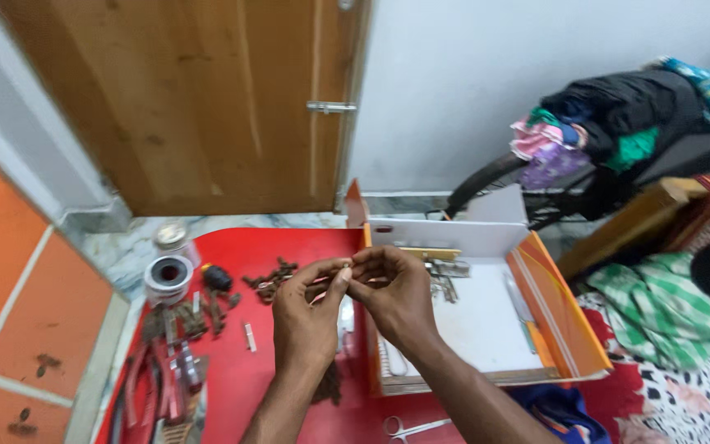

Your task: The person repeatedly picks up small metal hardware items from a red tray and places them into an open white box. The person handles the items one by one, moving them between the tray and the box throughout the clip.

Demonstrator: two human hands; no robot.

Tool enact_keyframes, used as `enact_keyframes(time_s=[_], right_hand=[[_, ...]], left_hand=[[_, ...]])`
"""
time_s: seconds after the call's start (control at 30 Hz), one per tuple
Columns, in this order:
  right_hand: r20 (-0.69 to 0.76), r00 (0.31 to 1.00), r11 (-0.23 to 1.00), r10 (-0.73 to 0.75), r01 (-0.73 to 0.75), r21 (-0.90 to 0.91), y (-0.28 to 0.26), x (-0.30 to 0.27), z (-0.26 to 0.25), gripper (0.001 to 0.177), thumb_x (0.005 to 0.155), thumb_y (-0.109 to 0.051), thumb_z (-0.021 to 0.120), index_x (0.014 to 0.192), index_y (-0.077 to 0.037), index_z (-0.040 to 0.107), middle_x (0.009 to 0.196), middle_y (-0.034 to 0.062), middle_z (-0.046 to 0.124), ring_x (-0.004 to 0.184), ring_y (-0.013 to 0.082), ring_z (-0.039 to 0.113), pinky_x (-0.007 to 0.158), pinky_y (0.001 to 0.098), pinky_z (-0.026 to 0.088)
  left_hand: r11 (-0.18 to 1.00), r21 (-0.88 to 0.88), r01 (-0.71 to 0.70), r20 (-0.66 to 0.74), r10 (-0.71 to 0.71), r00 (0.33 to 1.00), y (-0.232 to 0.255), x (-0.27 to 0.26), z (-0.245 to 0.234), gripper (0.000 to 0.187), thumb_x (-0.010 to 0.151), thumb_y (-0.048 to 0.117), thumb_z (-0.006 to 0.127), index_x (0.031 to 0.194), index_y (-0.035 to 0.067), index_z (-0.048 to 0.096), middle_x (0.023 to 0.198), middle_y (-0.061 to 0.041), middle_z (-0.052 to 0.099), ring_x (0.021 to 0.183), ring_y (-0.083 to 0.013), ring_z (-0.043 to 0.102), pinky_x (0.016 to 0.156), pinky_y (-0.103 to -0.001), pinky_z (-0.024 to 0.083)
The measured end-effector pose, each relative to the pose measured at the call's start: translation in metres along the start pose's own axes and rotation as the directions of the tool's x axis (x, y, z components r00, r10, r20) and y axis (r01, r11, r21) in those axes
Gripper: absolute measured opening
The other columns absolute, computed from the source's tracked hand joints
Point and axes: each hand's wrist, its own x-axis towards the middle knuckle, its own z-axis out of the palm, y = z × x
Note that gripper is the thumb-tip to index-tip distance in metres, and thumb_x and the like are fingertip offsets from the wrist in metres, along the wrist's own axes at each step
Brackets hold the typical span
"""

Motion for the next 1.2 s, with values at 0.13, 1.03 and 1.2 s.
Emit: enact_keyframes(time_s=[0.13, 1.03, 1.2], right_hand=[[-0.077, 0.997, 0.997, 0.019, -0.025, -0.077, -0.003, 0.0, -0.041, 0.019, 0.079, -0.007, 0.083, 0.094, -0.001, 0.073, 0.082, 0.0058, 0.076, 0.076, 0.012, 0.072, 0.069, 0.0267, 0.062], [-0.099, 0.908, 0.899, 0.408, -0.418, -0.133, 0.132, 0.029, -0.199, 0.022, 0.087, -0.013, 0.075, 0.102, 0.002, 0.08, 0.085, 0.0123, 0.08, 0.07, 0.0156, 0.075, 0.062, 0.0282, 0.06], [-0.063, 0.911, 0.872, 0.408, -0.41, -0.268, 0.151, 0.055, -0.203, 0.025, 0.085, -0.012, 0.075, 0.106, 0.002, 0.079, 0.085, 0.0136, 0.081, 0.071, 0.0167, 0.077, 0.064, 0.0278, 0.06]], left_hand=[[1.0, 0.024, 0.01, 0.065, -0.011, 0.998, 0.009, -0.001, 0.039, 0.022, 0.092, 0.019, 0.07, 0.107, 0.005, 0.078, 0.094, -0.007, 0.081, 0.089, -0.0139, 0.076, 0.083, -0.03, 0.059], [0.833, 0.327, 0.446, 0.148, -0.512, 0.846, -0.071, -0.003, 0.23, 0.027, 0.092, 0.02, 0.068, 0.106, 0.001, 0.079, 0.093, -0.01, 0.079, 0.081, -0.0171, 0.073, 0.076, -0.035, 0.055], [0.775, 0.333, 0.536, 0.04, -0.58, 0.814, -0.083, 0.009, 0.246, 0.031, 0.091, 0.019, 0.068, 0.116, 0.001, 0.072, 0.097, -0.014, 0.077, 0.086, -0.0243, 0.072, 0.076, -0.04, 0.055]])
